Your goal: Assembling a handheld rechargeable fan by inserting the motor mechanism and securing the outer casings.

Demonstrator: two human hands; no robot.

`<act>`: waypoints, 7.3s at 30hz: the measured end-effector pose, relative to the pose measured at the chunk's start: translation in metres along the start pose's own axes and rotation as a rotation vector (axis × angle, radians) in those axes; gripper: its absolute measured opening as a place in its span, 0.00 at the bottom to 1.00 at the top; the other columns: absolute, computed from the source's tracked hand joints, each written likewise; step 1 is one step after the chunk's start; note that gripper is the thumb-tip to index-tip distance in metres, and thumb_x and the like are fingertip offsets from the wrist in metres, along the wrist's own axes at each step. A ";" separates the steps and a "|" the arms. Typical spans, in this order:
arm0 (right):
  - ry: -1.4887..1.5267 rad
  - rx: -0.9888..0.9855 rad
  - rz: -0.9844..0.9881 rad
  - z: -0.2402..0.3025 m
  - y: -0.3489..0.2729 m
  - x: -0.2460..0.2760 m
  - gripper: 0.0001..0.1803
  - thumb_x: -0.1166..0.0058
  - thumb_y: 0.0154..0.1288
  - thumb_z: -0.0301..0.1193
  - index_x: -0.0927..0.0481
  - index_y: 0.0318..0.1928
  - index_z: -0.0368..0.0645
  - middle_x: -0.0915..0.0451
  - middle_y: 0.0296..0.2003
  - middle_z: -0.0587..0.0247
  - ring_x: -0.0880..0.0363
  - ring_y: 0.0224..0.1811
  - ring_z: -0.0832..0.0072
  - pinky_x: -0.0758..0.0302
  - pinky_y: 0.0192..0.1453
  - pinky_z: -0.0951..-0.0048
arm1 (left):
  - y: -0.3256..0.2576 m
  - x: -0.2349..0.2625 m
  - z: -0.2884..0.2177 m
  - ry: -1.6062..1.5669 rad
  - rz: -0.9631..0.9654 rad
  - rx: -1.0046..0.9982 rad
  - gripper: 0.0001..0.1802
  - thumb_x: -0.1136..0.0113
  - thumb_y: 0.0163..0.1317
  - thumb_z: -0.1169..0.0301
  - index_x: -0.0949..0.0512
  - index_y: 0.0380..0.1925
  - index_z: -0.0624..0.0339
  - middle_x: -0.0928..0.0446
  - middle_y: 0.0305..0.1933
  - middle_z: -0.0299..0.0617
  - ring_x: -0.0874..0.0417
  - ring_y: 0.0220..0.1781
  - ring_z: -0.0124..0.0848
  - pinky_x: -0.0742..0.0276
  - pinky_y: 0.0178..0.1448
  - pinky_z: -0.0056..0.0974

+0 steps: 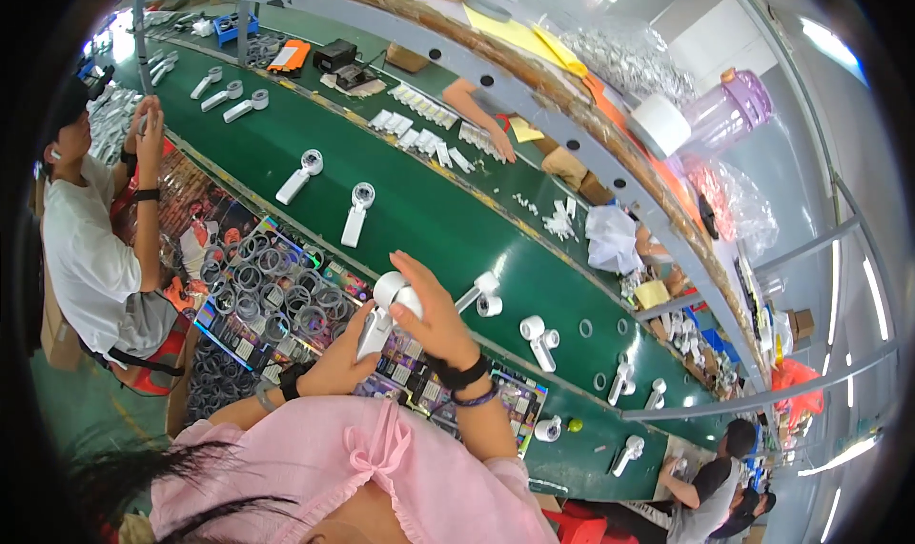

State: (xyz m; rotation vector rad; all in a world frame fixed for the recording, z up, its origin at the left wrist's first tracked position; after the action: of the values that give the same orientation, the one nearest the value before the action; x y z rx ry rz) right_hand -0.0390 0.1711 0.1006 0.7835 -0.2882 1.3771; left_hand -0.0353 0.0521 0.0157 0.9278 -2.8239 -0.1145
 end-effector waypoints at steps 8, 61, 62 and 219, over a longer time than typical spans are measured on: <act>0.483 -0.368 0.302 -0.050 -0.014 -0.023 0.35 0.58 0.72 0.54 0.31 0.64 0.37 0.28 0.58 0.53 0.31 0.62 0.68 0.35 0.64 0.67 | -0.004 -0.017 0.018 0.068 0.058 -0.036 0.47 0.43 0.58 0.74 0.59 0.72 0.68 0.38 0.65 0.63 0.30 0.65 0.47 0.36 0.67 0.41; 0.348 -0.495 -0.192 -0.118 -0.110 -0.072 0.22 0.61 0.75 0.40 0.20 0.38 0.34 0.19 0.32 0.61 0.24 0.35 0.75 0.28 0.43 0.72 | -0.010 -0.069 0.060 -0.392 0.210 0.471 0.42 0.43 0.56 0.76 0.51 0.70 0.64 0.35 0.59 0.48 0.30 0.60 0.34 0.33 0.64 0.38; 0.384 -0.501 -0.221 -0.128 -0.112 -0.072 0.22 0.60 0.74 0.41 0.20 0.38 0.34 0.20 0.32 0.61 0.24 0.35 0.75 0.28 0.43 0.72 | -0.009 -0.068 0.062 -0.385 0.216 0.470 0.42 0.43 0.56 0.76 0.51 0.70 0.64 0.35 0.59 0.48 0.30 0.60 0.34 0.33 0.64 0.38; 0.386 -0.420 -0.364 -0.107 -0.113 -0.007 0.21 0.67 0.78 0.37 0.21 0.44 0.36 0.20 0.39 0.59 0.24 0.37 0.73 0.28 0.45 0.73 | 0.011 -0.117 0.070 -0.980 0.404 0.974 0.26 0.58 0.70 0.45 0.30 0.50 0.56 0.22 0.36 0.44 0.18 0.30 0.35 0.15 0.32 0.43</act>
State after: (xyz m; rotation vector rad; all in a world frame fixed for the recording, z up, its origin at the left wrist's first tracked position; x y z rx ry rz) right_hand 0.0388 0.2354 -0.0179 0.1980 -0.1153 1.0444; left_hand 0.0386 0.1317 -0.0671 0.3766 -3.9507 1.2914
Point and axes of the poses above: each hand's wrist, its own y-axis towards the middle knuckle, its own x-axis out of the back of the hand, z = x × y, the point moved 10 cm from there along y, towards the middle knuckle
